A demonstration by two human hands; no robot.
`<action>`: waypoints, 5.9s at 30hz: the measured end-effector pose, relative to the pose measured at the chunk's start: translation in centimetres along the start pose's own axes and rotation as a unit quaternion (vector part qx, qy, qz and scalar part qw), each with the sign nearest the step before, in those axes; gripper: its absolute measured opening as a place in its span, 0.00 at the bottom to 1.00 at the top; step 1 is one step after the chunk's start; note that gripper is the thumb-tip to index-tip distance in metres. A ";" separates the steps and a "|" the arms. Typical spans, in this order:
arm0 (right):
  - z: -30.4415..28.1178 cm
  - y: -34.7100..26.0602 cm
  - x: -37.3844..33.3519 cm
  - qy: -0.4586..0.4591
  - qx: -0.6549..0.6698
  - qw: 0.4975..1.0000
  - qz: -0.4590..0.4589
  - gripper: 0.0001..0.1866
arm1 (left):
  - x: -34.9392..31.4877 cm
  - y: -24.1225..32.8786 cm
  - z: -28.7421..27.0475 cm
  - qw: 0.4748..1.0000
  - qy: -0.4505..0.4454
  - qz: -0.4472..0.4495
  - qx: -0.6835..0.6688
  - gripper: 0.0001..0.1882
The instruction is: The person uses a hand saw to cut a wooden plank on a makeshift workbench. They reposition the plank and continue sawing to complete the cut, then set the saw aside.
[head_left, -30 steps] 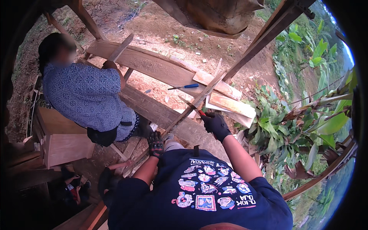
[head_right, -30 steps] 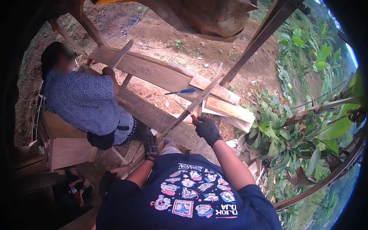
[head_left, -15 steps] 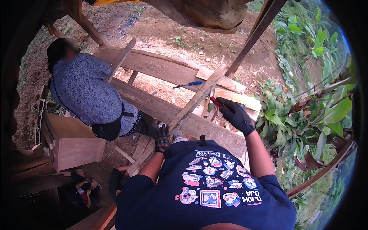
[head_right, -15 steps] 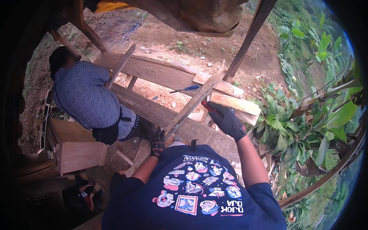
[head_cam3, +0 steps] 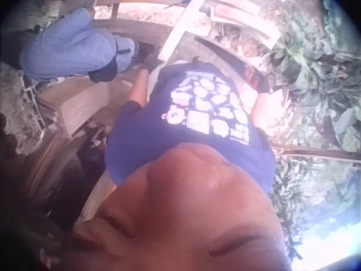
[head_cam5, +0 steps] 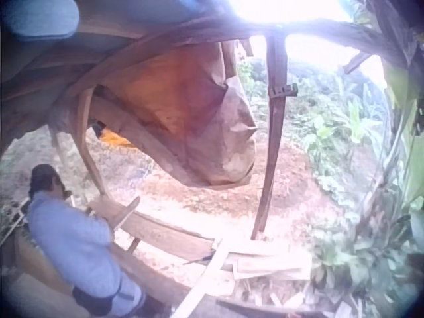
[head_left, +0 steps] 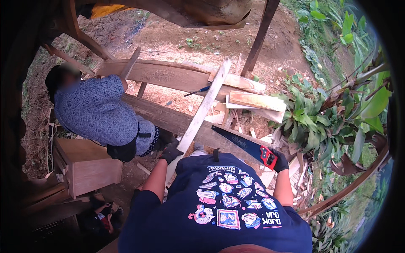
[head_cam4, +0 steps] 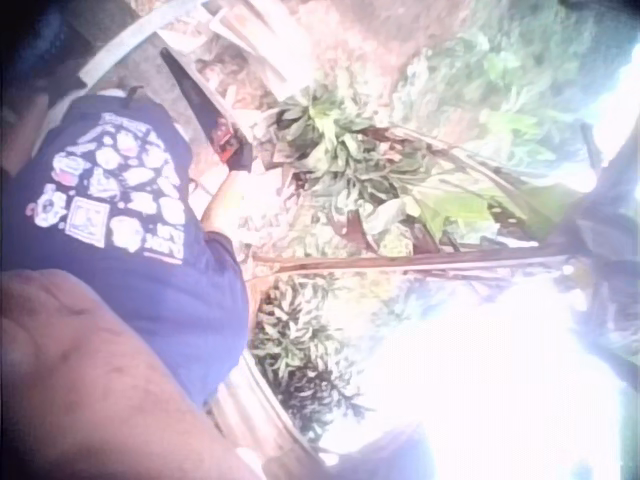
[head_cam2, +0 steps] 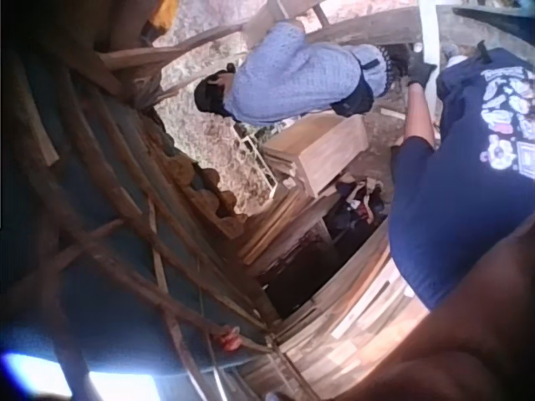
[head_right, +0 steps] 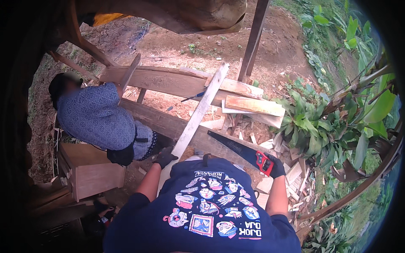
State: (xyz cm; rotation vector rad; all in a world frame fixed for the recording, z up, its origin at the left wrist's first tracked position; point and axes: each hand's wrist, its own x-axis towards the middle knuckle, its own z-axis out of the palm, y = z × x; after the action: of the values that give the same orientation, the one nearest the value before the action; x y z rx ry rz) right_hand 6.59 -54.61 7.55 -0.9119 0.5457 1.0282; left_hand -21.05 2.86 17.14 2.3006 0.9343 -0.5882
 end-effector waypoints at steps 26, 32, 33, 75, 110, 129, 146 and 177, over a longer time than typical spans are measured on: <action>32.7 -10.9 7.4 -0.103 -0.804 0.270 -0.520 0.59 | -10.5 -0.7 -14.1 0.983 -0.097 -0.062 -0.146 0.30; 32.3 -12.4 7.4 -0.040 -0.754 0.318 -0.573 0.39 | -12.5 2.7 -15.3 0.989 -0.142 -0.020 -0.048 0.31; 32.1 -12.8 7.0 -0.020 -0.734 0.315 -0.601 0.39 | -12.8 4.1 -15.8 0.993 -0.111 0.010 -0.029 0.31; 28.7 -16.7 -3.7 -0.123 0.192 0.895 -0.384 0.17 | 3.6 15.0 -8.3 0.740 -0.439 -0.042 -0.509 0.33; -6.2 -0.7 -4.5 0.244 0.401 0.825 -0.315 0.31 | 3.7 29.4 7.8 0.932 -0.116 0.227 0.258 0.45; -14.4 0.9 -0.4 0.347 0.439 0.767 -0.315 0.52 | 8.7 35.4 11.9 0.842 -0.358 0.217 0.340 0.47; -19.6 6.7 8.1 0.472 0.376 0.770 -0.206 0.55 | 10.1 29.0 19.6 0.914 -0.067 0.227 0.331 0.35; -21.6 -2.7 1.7 0.816 0.072 0.570 0.067 0.60 | 14.5 23.4 25.7 0.905 0.336 -0.206 0.159 0.38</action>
State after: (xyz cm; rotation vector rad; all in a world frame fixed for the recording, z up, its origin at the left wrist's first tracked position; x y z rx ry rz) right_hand 10.23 -72.69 -4.21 -1.5211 2.2329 -0.1119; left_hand 1.06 -20.77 -2.04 2.6681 1.7941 -0.0821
